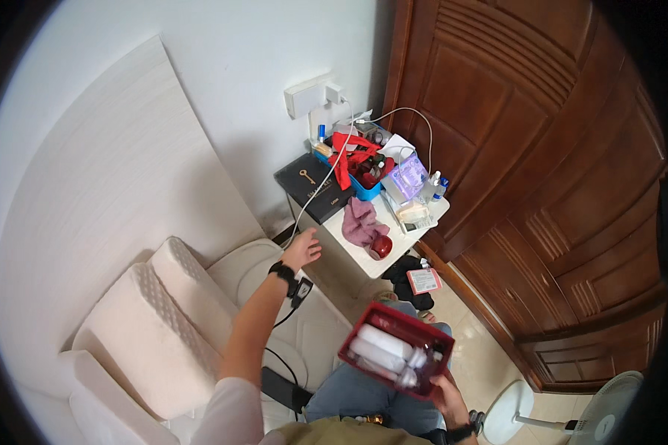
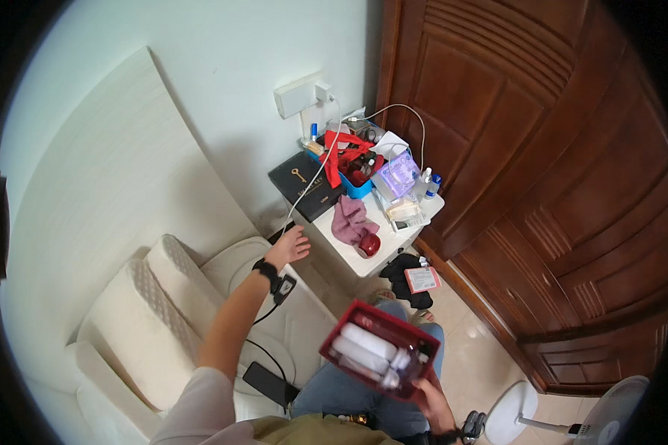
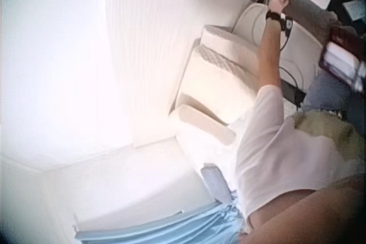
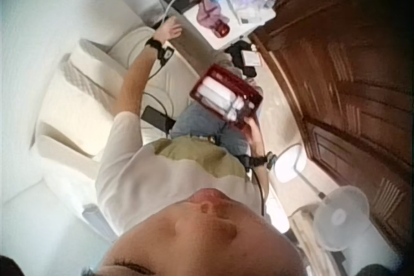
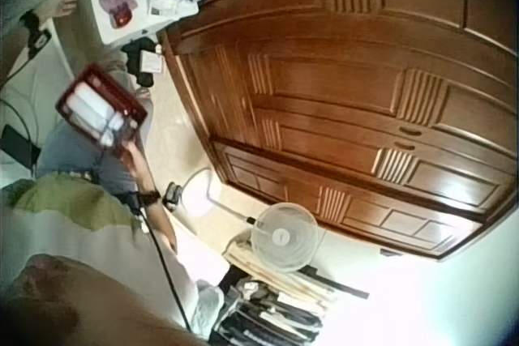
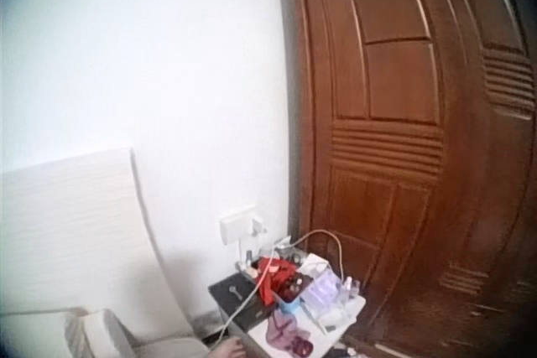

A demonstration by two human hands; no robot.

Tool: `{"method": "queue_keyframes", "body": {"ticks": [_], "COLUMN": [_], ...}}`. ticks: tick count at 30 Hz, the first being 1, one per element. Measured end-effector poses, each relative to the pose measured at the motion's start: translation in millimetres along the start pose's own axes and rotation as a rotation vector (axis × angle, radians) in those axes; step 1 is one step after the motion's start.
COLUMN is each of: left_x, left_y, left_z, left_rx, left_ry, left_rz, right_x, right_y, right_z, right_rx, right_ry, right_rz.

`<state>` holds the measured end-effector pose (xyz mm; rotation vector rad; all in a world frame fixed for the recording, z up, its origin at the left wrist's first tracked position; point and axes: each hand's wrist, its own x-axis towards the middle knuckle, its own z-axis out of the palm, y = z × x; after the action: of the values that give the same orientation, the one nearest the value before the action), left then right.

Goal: Clean skincare products and their packaging box using a cloth and sanitizing spray.

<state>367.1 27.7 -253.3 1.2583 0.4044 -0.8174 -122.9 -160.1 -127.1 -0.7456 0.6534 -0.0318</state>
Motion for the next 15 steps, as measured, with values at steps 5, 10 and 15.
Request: {"method": "queue_keyframes", "body": {"ticks": [5,10,15], "left_x": [74,103,89], "left_y": [13,36,37], "left_z": [34,1,4], "left_rx": [0.022,0.036,-0.202], "left_ry": [0.224,0.316,0.052], "left_rz": [0.111,0.063,0.157], "right_x": [-72,-114,-139], "right_y": [20,35,53], "right_z": [-54,-82,-94], "right_rx": [-0.050,-0.002,0.068], "right_ry": [0.220,0.350,0.437], "right_rz": [-0.078,-0.053,-0.049]}}
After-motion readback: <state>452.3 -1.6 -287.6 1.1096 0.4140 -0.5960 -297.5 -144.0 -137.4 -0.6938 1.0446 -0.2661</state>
